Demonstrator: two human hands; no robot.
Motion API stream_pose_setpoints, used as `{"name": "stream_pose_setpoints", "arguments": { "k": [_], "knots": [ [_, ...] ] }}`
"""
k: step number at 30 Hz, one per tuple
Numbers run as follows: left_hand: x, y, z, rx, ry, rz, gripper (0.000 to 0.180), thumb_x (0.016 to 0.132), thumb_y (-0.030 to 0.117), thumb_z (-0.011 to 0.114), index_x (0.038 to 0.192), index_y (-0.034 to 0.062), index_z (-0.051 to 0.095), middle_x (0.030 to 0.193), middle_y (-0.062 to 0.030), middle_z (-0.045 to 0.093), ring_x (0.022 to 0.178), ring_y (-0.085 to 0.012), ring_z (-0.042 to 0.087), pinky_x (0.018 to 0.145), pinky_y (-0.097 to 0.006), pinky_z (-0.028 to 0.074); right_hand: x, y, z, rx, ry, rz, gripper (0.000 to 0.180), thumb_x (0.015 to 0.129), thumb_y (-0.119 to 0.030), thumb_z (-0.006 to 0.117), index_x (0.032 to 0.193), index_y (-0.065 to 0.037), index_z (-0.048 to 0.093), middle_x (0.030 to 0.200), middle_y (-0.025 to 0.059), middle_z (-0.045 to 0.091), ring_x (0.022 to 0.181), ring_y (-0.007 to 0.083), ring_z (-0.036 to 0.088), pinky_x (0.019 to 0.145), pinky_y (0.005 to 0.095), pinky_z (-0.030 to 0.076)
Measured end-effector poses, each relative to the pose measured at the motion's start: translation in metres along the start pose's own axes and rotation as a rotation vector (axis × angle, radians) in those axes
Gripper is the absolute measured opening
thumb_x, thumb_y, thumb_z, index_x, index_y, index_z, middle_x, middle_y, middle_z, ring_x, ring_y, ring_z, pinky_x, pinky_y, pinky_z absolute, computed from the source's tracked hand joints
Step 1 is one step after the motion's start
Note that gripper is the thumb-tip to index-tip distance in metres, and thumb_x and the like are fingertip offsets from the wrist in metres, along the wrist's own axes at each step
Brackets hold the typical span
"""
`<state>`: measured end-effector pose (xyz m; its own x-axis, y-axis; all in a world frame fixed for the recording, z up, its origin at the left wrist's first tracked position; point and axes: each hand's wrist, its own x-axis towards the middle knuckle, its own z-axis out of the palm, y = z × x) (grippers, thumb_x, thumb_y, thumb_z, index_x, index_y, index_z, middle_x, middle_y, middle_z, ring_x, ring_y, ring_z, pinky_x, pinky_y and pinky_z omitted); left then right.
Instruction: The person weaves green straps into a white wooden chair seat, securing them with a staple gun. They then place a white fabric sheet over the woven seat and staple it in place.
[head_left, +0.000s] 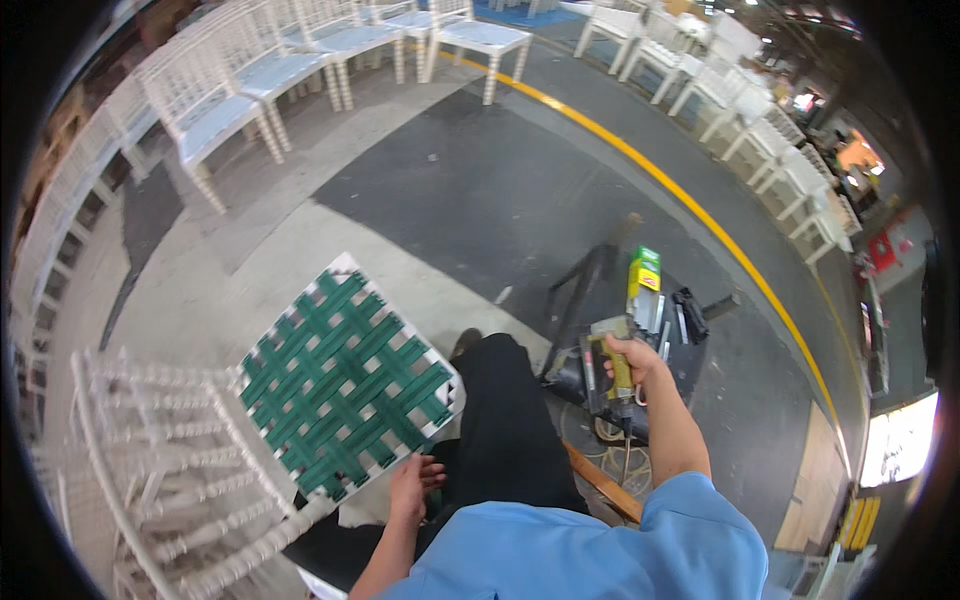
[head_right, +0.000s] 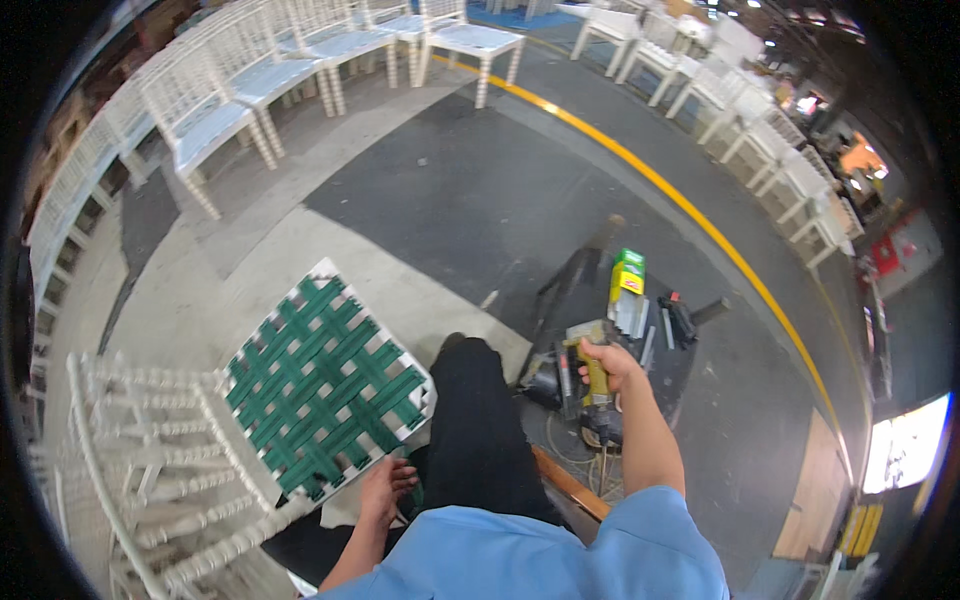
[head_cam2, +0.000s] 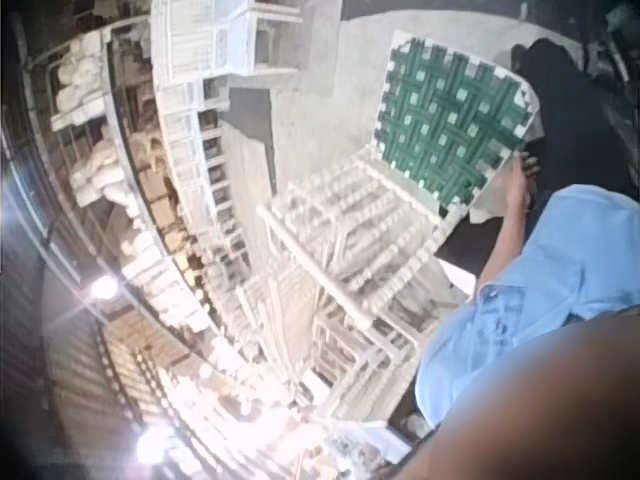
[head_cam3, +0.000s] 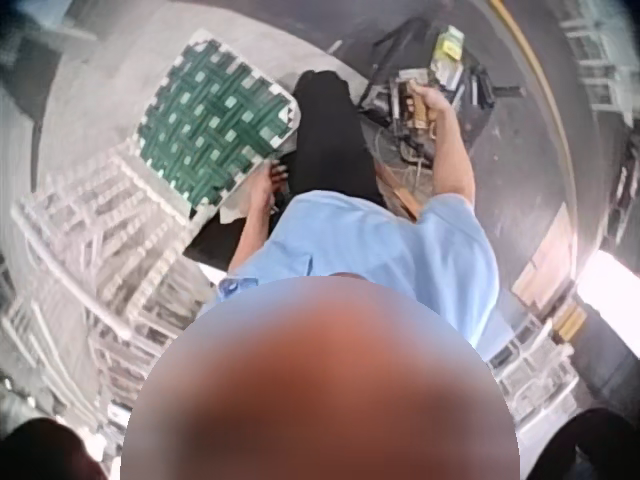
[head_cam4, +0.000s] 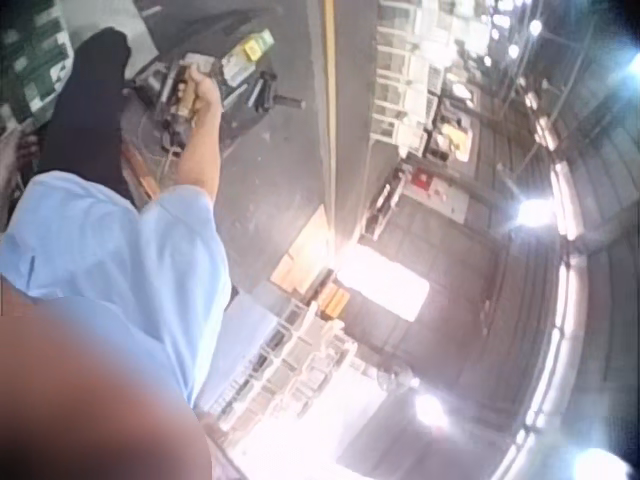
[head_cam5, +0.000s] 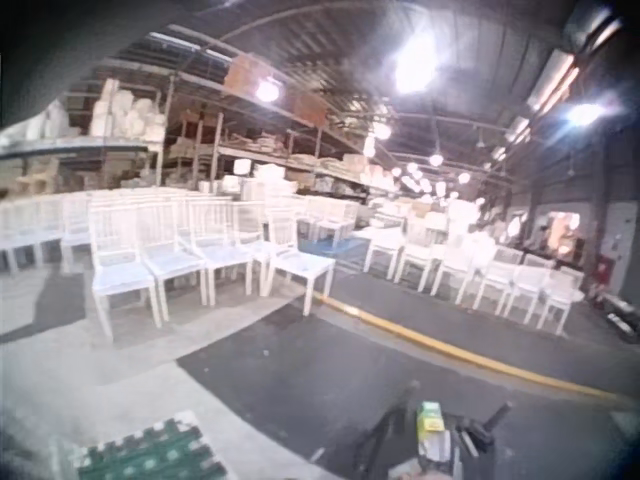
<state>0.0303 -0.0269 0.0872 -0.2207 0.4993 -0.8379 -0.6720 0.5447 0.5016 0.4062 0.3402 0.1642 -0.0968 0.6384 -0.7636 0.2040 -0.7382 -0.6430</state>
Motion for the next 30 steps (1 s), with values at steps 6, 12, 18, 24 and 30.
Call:
{"name": "stream_pose_setpoints", "arguments": {
  "k": [6, 12, 18, 24, 30],
  "knots": [
    [0.000, -0.007, -0.011, -0.494, 0.111, -0.184, 0.088, 0.105, 0.060, 0.059, 0.167, 0.0130, 0.020, 0.165, -0.0233, 0.037, 0.143, -0.0475, 0.048, 0.113, -0.062, 0.045, 0.023, 0.021, -0.022, -0.203, 0.309, -0.205, 0.048, 0.090, -0.032, 0.085, 0.122, 0.001, 0.073, 0.105, 0.0148, 0.077, 0.076, 0.0300, 0.074, 0.072, 0.0446, 0.060],
    [0.006, 0.005, -0.023, -0.623, 0.029, -0.016, 0.079, 0.103, 0.055, 0.066, 0.162, 0.0149, 0.031, 0.161, -0.0192, 0.039, 0.146, -0.0489, 0.043, 0.120, -0.064, 0.035, -0.028, 0.033, -0.037, -0.787, 0.688, -0.508, 0.043, 0.090, -0.033, 0.081, 0.114, 0.003, 0.076, 0.098, 0.0145, 0.077, 0.094, 0.0212, 0.074, 0.087, 0.0359, 0.056],
    [0.017, 0.004, -0.022, -0.637, 0.172, 0.022, 0.047, 0.105, 0.050, 0.064, 0.133, 0.0121, 0.060, 0.130, -0.0125, 0.062, 0.127, -0.0369, 0.058, 0.113, -0.057, 0.039, -0.046, 0.027, -0.014, -0.501, 0.457, -0.628, 0.032, 0.093, -0.017, 0.079, 0.116, 0.004, 0.074, 0.102, 0.0109, 0.075, 0.093, 0.0198, 0.069, 0.087, 0.0347, 0.054],
    [0.035, -0.004, -0.023, -0.719, 0.195, 0.182, 0.035, 0.102, 0.040, 0.074, 0.125, 0.0153, 0.067, 0.108, -0.0051, 0.070, 0.097, -0.0251, 0.066, 0.086, -0.045, 0.047, -0.036, 0.004, 0.021, -0.551, 0.250, -0.784, 0.031, 0.099, -0.021, 0.075, 0.125, -0.004, 0.072, 0.104, 0.0035, 0.073, 0.084, 0.0108, 0.064, 0.067, 0.0261, 0.048],
    [0.067, -0.015, -0.028, -0.705, 0.288, 0.243, 0.045, 0.101, 0.044, 0.075, 0.128, 0.0106, 0.063, 0.104, -0.0021, 0.066, 0.088, -0.0172, 0.065, 0.063, -0.031, 0.042, -0.045, 0.036, 0.106, -0.369, -0.008, -0.800, 0.028, 0.101, -0.016, 0.074, 0.127, -0.005, 0.072, 0.103, 0.0022, 0.072, 0.090, 0.0109, 0.067, 0.075, 0.0256, 0.053]
  ]
}}
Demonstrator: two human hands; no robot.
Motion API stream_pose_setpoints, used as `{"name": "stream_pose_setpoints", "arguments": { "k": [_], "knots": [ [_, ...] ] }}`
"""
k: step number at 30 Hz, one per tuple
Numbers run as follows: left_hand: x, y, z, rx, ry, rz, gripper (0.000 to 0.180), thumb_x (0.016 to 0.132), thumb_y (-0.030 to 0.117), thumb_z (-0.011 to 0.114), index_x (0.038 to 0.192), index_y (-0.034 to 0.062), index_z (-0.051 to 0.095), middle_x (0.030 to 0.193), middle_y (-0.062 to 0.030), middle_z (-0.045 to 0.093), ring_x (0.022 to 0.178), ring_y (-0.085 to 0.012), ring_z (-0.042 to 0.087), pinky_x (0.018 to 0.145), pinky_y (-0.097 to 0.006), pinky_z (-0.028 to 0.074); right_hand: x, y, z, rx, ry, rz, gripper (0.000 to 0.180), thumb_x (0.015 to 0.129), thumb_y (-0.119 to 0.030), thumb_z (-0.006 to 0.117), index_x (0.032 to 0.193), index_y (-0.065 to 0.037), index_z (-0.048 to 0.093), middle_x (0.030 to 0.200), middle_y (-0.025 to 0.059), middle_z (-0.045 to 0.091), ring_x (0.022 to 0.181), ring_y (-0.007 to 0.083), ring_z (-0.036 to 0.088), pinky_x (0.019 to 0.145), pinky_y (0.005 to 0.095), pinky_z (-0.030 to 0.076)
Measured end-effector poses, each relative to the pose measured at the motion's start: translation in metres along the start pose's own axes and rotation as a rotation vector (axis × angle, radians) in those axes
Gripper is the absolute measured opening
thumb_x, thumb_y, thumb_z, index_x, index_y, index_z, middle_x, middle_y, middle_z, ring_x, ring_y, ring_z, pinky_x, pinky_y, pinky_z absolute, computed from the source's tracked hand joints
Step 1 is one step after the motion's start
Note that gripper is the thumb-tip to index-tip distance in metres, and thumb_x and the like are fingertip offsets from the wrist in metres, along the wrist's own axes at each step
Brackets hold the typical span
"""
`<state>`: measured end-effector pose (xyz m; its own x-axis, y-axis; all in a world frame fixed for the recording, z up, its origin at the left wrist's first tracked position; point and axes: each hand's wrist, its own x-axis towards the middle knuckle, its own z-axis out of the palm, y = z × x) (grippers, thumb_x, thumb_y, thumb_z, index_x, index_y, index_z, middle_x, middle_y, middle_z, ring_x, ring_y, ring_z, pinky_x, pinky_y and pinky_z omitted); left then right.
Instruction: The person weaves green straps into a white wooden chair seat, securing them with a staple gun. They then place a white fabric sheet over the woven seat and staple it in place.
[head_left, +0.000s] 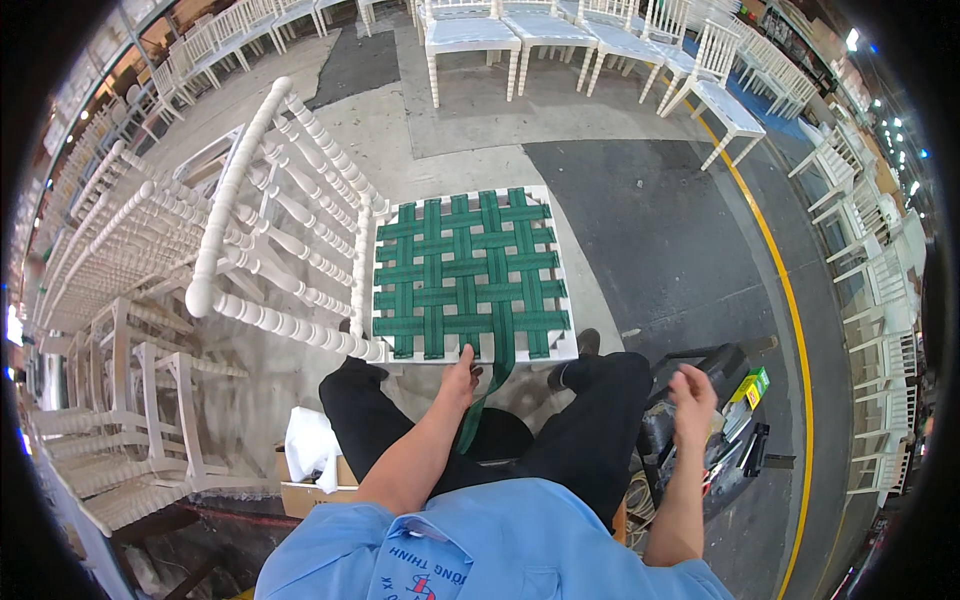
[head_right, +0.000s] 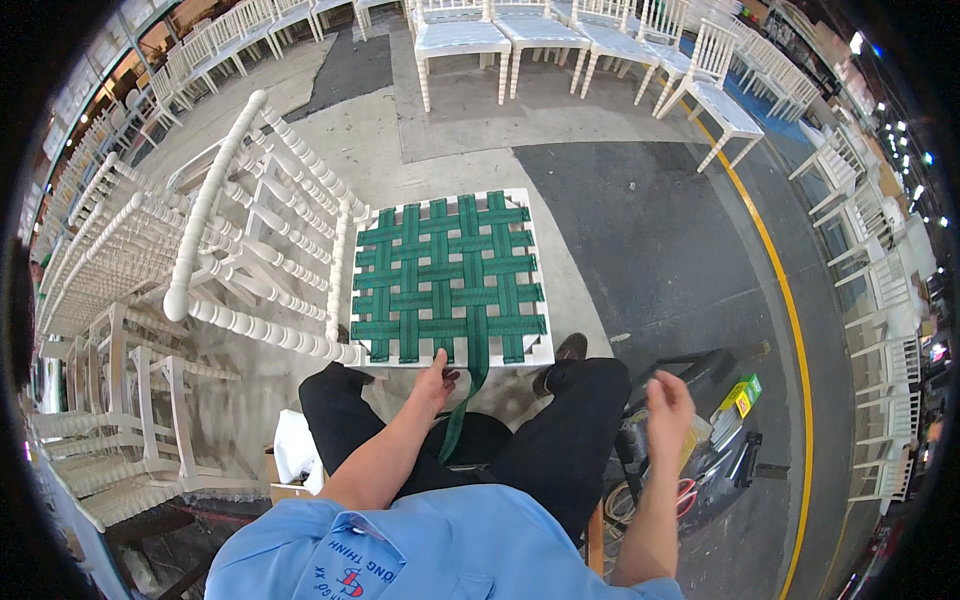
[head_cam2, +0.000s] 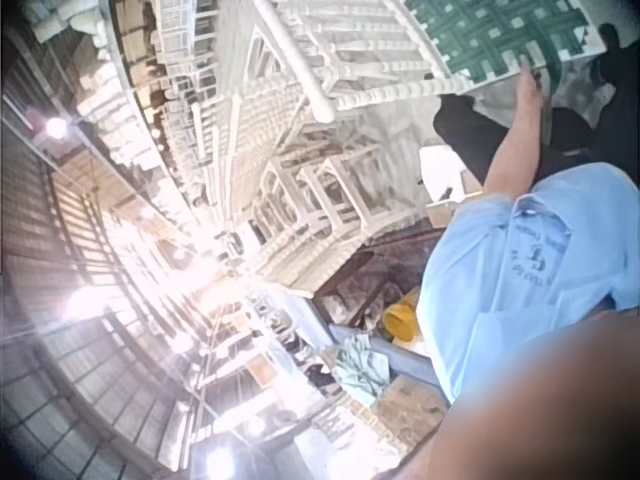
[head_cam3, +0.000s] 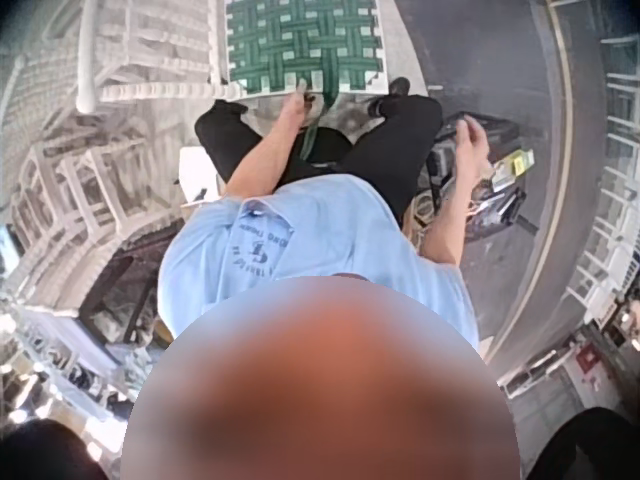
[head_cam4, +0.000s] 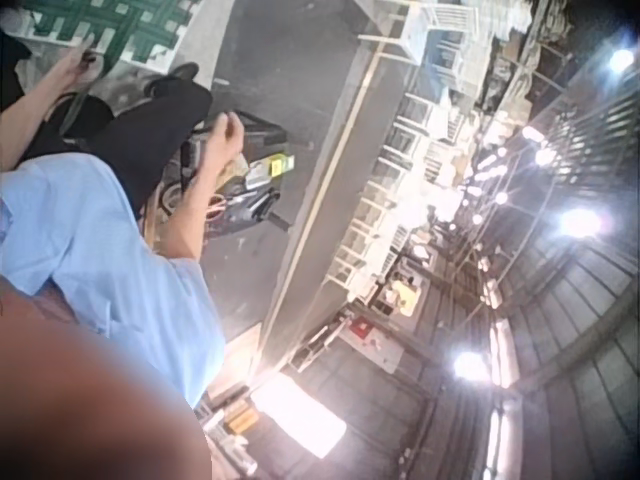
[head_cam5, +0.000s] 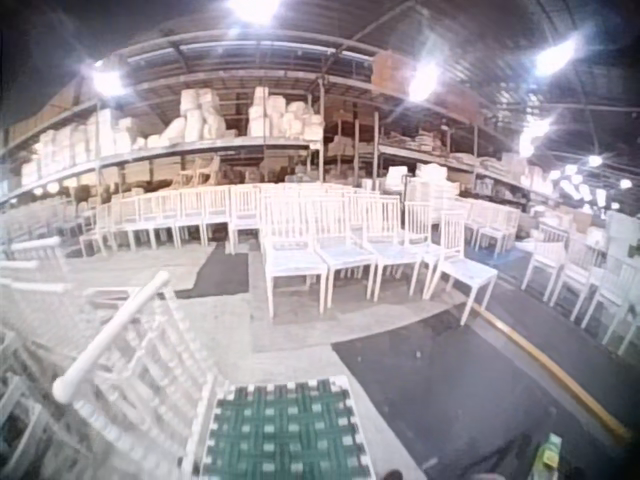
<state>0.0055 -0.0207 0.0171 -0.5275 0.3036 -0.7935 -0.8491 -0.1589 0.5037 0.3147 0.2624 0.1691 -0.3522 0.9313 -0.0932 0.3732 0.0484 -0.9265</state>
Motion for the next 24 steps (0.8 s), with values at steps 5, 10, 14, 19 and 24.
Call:
{"name": "stream_pose_setpoints", "arguments": {
  "k": [5, 10, 14, 19, 24],
  "knots": [
    [0.006, -0.019, 0.003, 0.170, -0.112, 0.089, 0.094, 0.088, 0.041, 0.088, 0.160, 0.0070, 0.039, 0.159, -0.0145, 0.047, 0.146, -0.0307, 0.043, 0.117, -0.049, 0.032, -0.033, -0.016, 0.110, 0.191, -0.385, 0.005, 0.026, 0.100, -0.009, 0.074, 0.125, -0.002, 0.072, 0.102, 0.0042, 0.074, 0.093, 0.0117, 0.069, 0.086, 0.0281, 0.056],
    [0.019, -0.038, 0.009, 0.535, -0.124, 0.028, 0.094, 0.089, 0.022, 0.087, 0.163, 0.0010, 0.033, 0.162, -0.0153, 0.046, 0.144, -0.0279, 0.047, 0.118, -0.047, 0.038, -0.046, -0.003, 0.187, 0.174, -0.624, 0.114, 0.026, 0.100, -0.008, 0.074, 0.125, 0.001, 0.071, 0.107, 0.0056, 0.074, 0.099, 0.0121, 0.068, 0.089, 0.0285, 0.055],
    [0.036, -0.038, 0.008, 0.400, -0.367, 0.005, 0.095, 0.086, 0.023, 0.089, 0.162, 0.0004, 0.038, 0.158, -0.0171, 0.051, 0.146, -0.0298, 0.046, 0.120, -0.045, 0.034, -0.040, 0.021, 0.208, -0.050, -0.736, 0.164, 0.033, 0.101, -0.014, 0.074, 0.129, 0.001, 0.070, 0.103, 0.0065, 0.073, 0.094, 0.0136, 0.065, 0.083, 0.0293, 0.053],
    [0.039, -0.045, 0.007, 0.455, -0.259, 0.061, 0.086, 0.085, 0.023, 0.090, 0.157, 0.0008, 0.048, 0.158, -0.0177, 0.053, 0.148, -0.0314, 0.045, 0.123, -0.042, 0.031, -0.036, 0.041, 0.223, -0.206, -0.739, 0.189, 0.035, 0.096, -0.024, 0.080, 0.120, 0.001, 0.074, 0.092, 0.0059, 0.071, 0.087, 0.0158, 0.066, 0.079, 0.0323, 0.053],
    [0.050, -0.044, 0.008, 0.478, -0.318, 0.087, 0.066, 0.086, 0.023, 0.089, 0.142, 0.0002, 0.062, 0.140, -0.0128, 0.067, 0.130, -0.0248, 0.058, 0.111, -0.040, 0.042, -0.029, 0.052, 0.236, -0.346, -0.794, 0.230, 0.043, 0.094, -0.029, 0.081, 0.124, 0.000, 0.073, 0.100, 0.0113, 0.075, 0.095, 0.0224, 0.072, 0.085, 0.0356, 0.056]
  ]
}}
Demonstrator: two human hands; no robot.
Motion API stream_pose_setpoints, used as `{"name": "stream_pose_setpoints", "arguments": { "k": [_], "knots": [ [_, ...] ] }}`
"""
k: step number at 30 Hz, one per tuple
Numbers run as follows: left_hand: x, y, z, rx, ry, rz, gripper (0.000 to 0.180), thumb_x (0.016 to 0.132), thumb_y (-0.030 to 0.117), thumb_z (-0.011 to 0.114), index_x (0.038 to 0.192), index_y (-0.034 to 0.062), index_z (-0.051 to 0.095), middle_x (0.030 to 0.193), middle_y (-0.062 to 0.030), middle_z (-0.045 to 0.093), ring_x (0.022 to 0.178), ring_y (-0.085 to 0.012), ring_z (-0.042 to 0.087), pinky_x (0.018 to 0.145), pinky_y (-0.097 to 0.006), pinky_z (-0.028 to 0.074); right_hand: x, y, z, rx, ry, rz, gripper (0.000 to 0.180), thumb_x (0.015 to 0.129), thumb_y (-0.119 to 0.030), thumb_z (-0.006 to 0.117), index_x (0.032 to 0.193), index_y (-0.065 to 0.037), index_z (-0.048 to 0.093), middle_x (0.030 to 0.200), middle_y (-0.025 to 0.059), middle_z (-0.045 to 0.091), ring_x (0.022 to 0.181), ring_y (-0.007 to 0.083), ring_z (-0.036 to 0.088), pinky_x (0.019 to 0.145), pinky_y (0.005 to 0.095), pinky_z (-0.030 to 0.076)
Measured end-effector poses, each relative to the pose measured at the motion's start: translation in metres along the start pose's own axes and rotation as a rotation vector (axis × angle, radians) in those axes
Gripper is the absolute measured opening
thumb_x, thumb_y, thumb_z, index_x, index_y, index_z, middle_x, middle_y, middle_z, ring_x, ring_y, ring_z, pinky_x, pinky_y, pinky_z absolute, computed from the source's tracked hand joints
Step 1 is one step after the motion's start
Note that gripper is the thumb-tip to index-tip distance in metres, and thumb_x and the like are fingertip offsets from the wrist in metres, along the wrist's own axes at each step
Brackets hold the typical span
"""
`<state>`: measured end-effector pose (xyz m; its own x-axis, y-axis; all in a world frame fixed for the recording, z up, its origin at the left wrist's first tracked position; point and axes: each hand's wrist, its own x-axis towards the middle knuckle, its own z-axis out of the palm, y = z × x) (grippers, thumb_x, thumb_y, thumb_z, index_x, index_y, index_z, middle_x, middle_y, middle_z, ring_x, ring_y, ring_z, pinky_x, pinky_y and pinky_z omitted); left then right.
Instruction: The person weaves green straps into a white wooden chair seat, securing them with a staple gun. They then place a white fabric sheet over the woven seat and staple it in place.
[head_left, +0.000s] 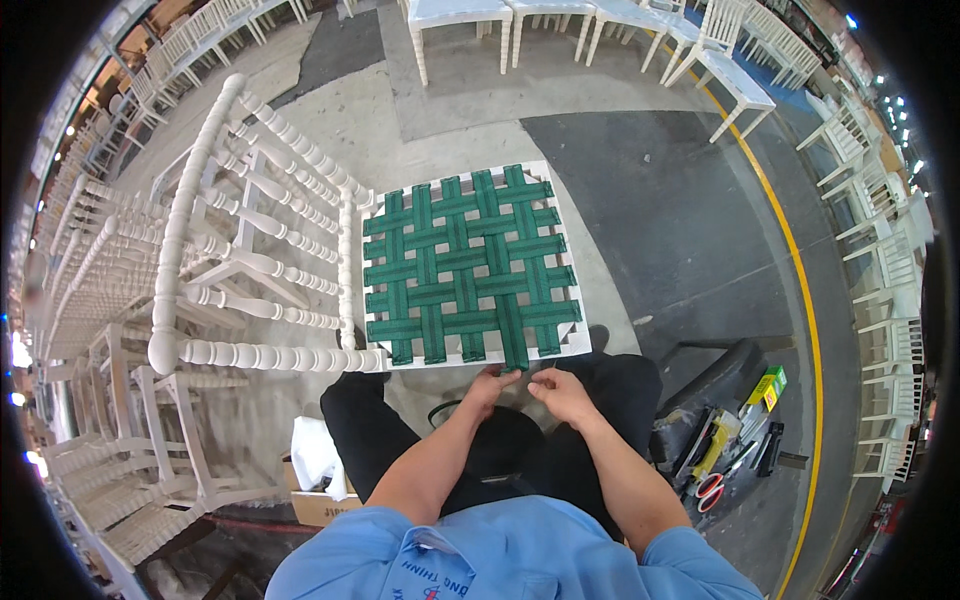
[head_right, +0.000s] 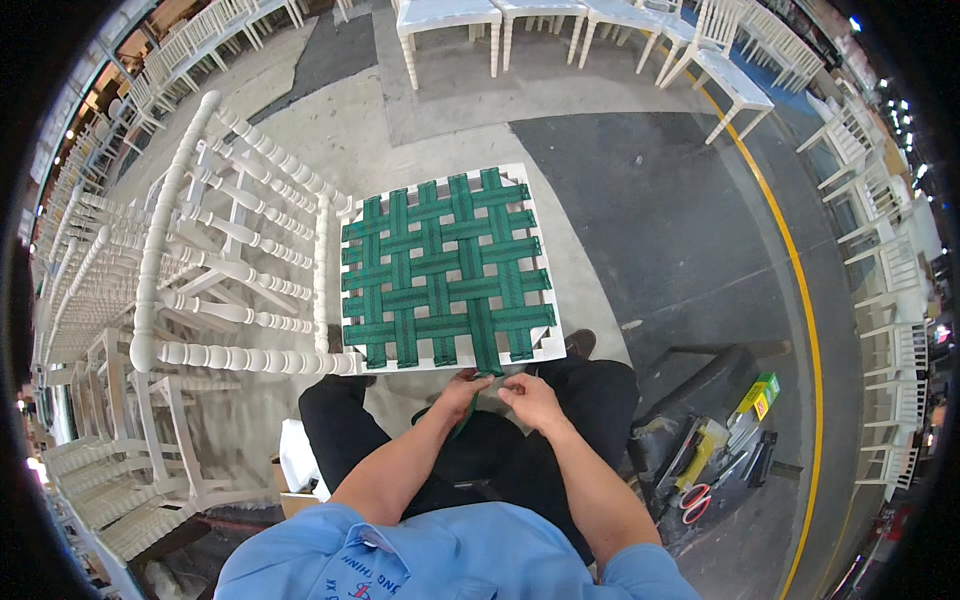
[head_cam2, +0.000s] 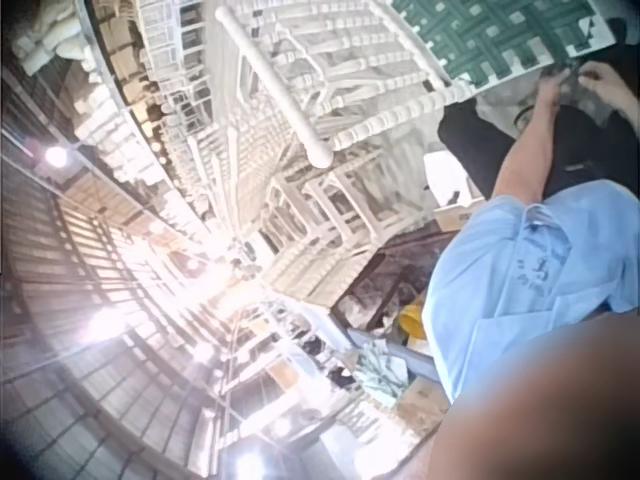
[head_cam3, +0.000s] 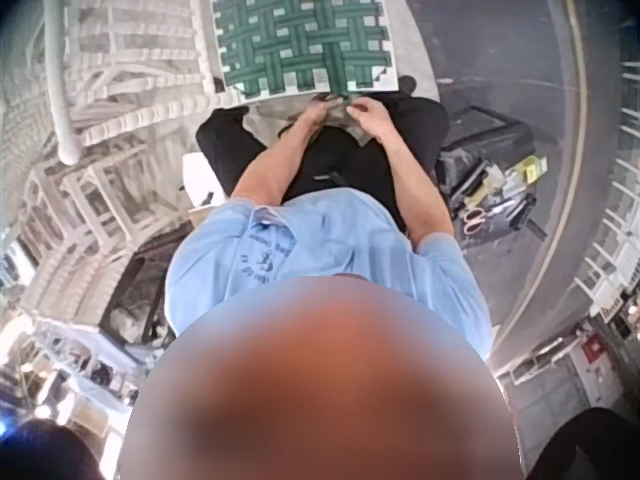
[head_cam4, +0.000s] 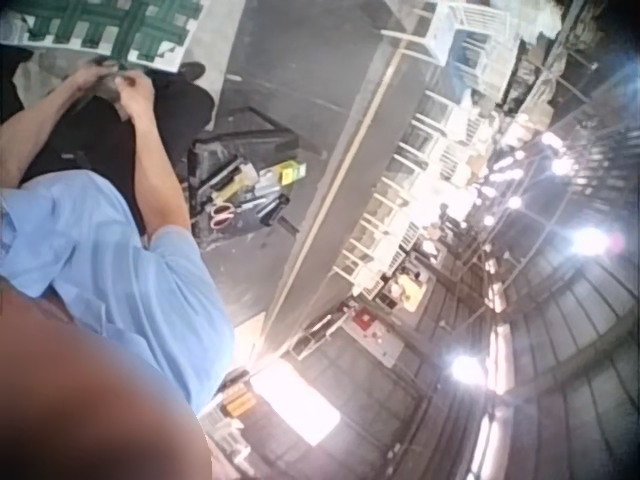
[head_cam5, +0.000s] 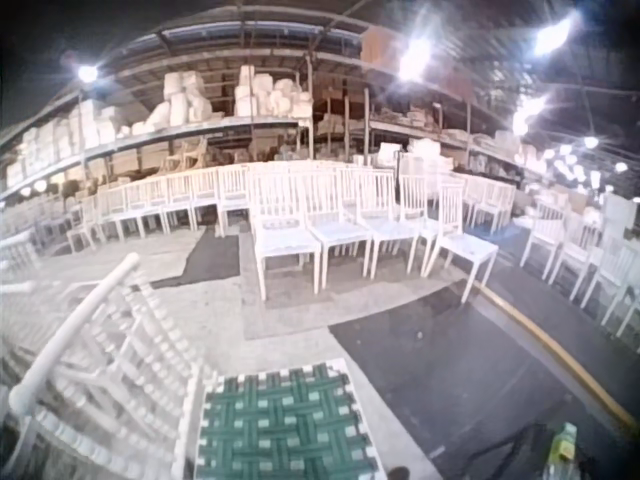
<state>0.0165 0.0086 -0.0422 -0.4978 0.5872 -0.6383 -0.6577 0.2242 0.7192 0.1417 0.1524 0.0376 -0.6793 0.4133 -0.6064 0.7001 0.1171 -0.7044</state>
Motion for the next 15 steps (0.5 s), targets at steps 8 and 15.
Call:
{"name": "stream_pose_setpoints", "arguments": {
  "k": [8, 15],
  "knots": [
    [-0.063, -0.042, 0.009, 0.836, -0.110, -0.360, 0.034, 0.087, 0.039, 0.088, 0.100, 0.0090, 0.081, 0.091, -0.0071, 0.076, 0.082, -0.0163, 0.066, 0.078, -0.036, 0.054, 0.022, -0.010, 0.039, 0.033, 0.053, 0.044, 0.051, 0.085, -0.030, 0.088, 0.119, 0.005, 0.072, 0.107, 0.0183, 0.078, 0.102, 0.0312, 0.076, 0.090, 0.0394, 0.058],
    [-0.051, -0.053, 0.005, 1.062, -0.215, -0.346, 0.035, 0.091, 0.036, 0.085, 0.106, 0.0040, 0.080, 0.102, -0.0083, 0.079, 0.095, -0.0247, 0.073, 0.087, -0.044, 0.056, 0.072, 0.014, 0.101, 0.100, 0.210, 0.180, 0.034, 0.087, -0.027, 0.079, 0.096, 0.006, 0.076, 0.092, 0.0257, 0.077, 0.094, 0.0458, 0.075, 0.087, 0.0494, 0.059]
  ]
}}
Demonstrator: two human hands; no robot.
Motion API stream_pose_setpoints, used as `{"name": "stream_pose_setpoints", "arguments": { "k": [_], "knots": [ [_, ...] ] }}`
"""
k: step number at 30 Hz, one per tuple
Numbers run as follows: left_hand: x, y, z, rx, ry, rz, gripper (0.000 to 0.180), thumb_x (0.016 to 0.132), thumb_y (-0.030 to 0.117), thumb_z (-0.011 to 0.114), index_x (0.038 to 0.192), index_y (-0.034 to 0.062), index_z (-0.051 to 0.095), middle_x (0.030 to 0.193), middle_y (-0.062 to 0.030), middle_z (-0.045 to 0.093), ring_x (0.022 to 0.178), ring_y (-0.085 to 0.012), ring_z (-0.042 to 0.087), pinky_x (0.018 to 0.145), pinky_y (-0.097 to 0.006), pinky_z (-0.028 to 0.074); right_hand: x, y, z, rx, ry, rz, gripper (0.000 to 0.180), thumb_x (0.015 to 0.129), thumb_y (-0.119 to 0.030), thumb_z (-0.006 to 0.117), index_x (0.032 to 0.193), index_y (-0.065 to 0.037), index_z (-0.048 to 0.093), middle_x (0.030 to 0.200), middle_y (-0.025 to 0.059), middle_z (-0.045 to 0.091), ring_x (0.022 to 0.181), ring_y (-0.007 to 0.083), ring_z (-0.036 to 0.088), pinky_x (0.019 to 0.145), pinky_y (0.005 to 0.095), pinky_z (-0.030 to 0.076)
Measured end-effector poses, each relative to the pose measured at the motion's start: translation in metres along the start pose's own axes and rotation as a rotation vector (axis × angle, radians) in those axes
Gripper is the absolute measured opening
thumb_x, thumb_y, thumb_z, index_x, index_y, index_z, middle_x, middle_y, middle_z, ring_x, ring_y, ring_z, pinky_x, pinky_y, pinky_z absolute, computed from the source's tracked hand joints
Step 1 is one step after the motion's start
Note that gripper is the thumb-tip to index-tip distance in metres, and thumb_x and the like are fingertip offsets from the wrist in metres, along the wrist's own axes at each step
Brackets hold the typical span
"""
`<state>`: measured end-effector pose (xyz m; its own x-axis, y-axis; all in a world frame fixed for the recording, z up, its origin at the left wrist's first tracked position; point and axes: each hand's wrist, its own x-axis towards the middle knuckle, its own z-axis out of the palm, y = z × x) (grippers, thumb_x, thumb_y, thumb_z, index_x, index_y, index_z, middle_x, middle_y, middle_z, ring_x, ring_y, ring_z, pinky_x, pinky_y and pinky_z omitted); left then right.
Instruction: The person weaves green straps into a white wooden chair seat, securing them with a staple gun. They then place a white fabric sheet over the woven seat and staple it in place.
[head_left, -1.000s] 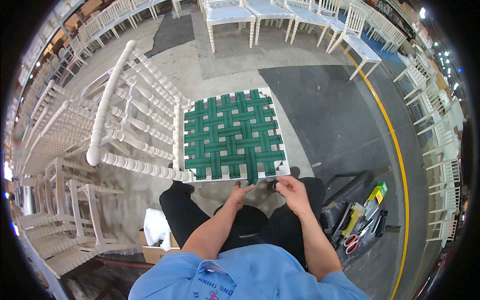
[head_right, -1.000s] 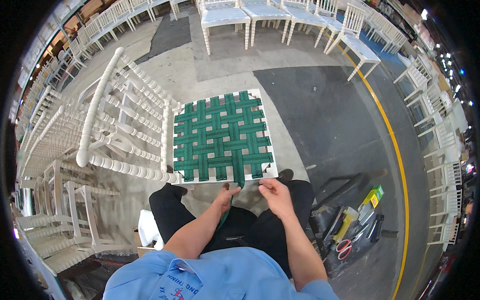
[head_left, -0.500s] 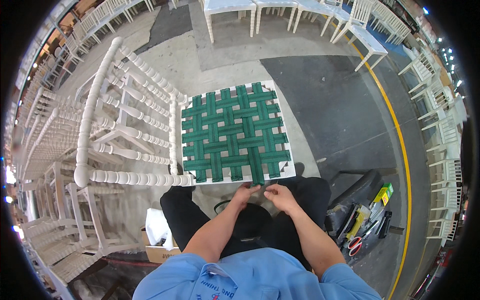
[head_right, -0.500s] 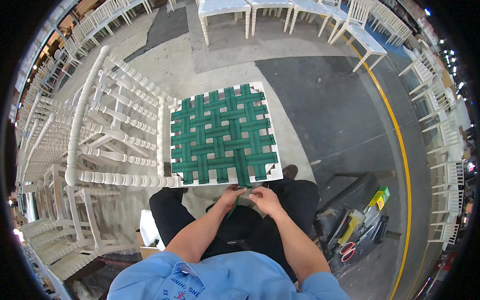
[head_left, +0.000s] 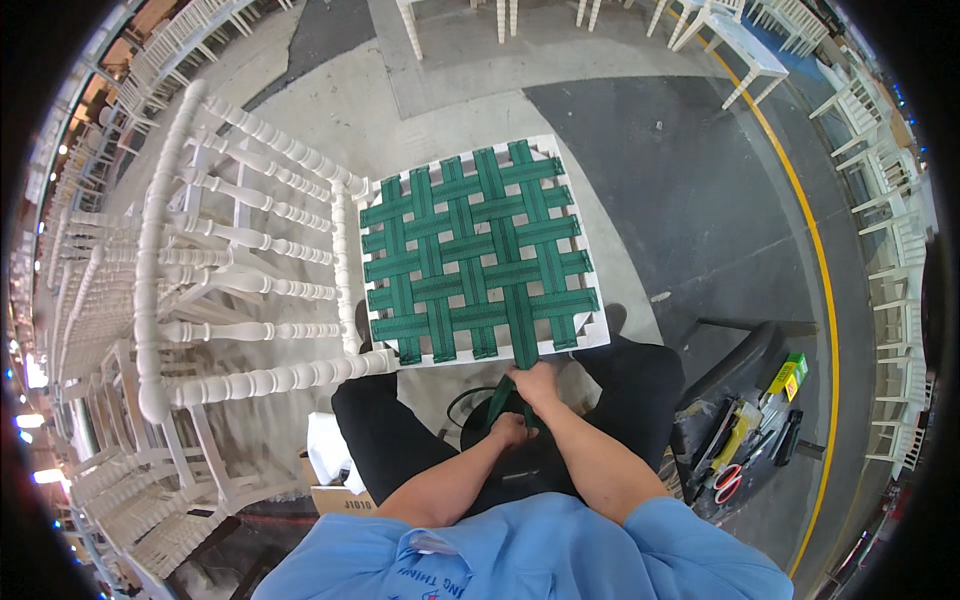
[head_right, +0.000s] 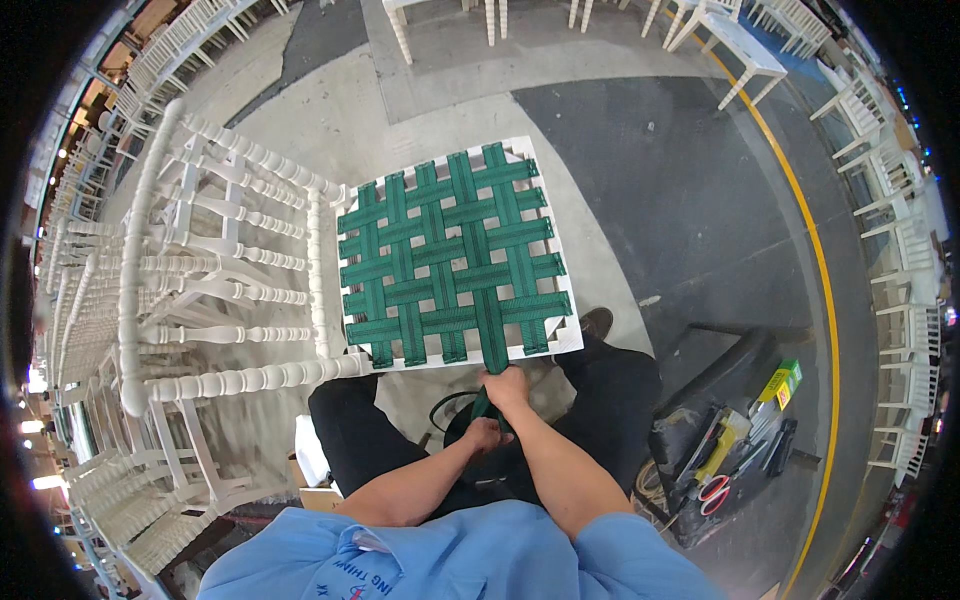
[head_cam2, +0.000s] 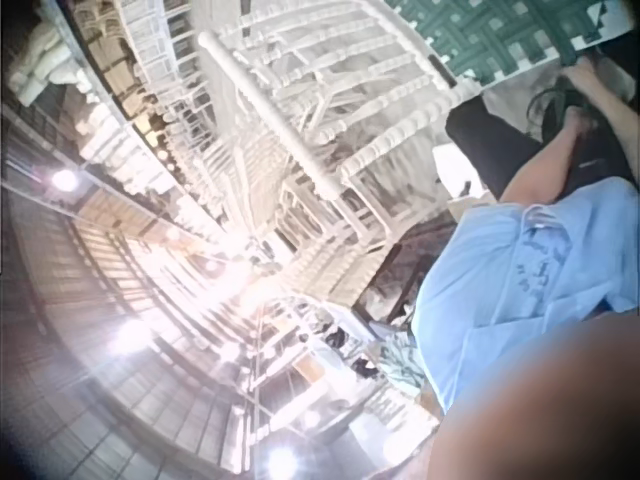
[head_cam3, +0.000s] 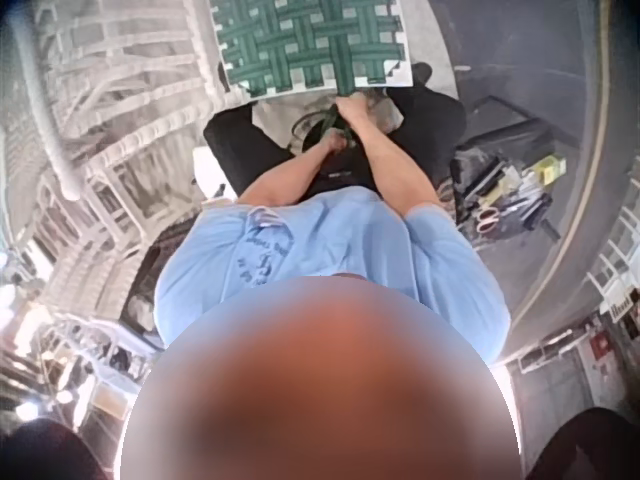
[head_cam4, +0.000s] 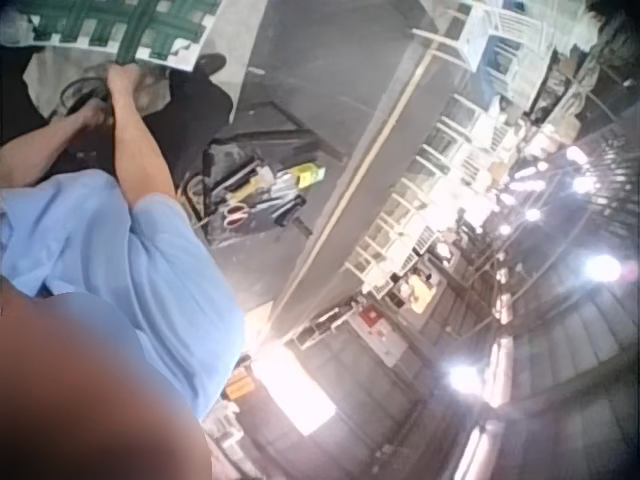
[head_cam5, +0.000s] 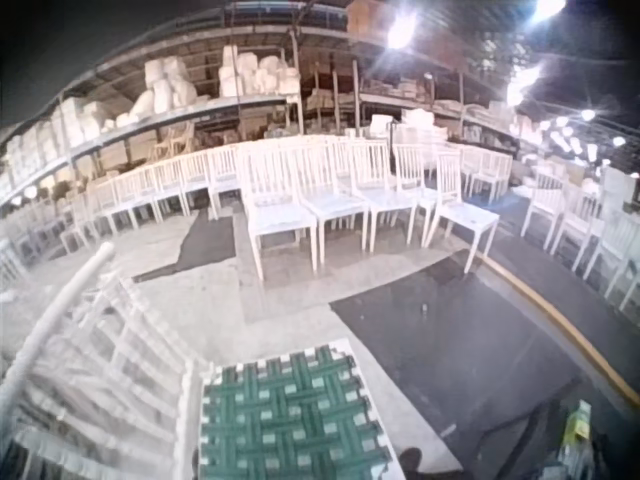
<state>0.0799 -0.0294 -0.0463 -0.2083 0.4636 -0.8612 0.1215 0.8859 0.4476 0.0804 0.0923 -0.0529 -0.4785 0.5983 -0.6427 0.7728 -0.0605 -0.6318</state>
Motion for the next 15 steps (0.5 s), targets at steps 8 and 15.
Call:
{"name": "stream_pose_setpoints", "arguments": {
  "k": [8, 15],
  "knots": [
    [0.012, -0.001, -0.032, -1.214, 0.015, -0.194, 0.039, 0.103, 0.042, 0.066, 0.112, 0.0048, 0.071, 0.094, -0.0089, 0.076, 0.083, -0.0233, 0.071, 0.072, -0.040, 0.059, 0.058, 0.040, 0.024, -0.545, -0.222, -0.089, 0.048, 0.094, -0.044, 0.065, 0.110, 0.000, 0.076, 0.123, 0.0313, 0.071, 0.119, 0.0472, 0.067, 0.102, 0.0520, 0.054],
    [0.066, 0.014, -0.057, -2.082, -0.561, 0.002, 0.035, 0.107, 0.041, 0.055, 0.120, 0.0129, 0.069, 0.109, -0.0073, 0.075, 0.091, -0.0246, 0.071, 0.075, -0.037, 0.058, 0.102, 0.050, 0.031, -0.763, -0.281, -0.066, 0.050, 0.091, -0.043, 0.070, 0.116, 0.000, 0.073, 0.126, 0.0301, 0.070, 0.122, 0.0464, 0.066, 0.104, 0.0512, 0.053]
  ]
}}
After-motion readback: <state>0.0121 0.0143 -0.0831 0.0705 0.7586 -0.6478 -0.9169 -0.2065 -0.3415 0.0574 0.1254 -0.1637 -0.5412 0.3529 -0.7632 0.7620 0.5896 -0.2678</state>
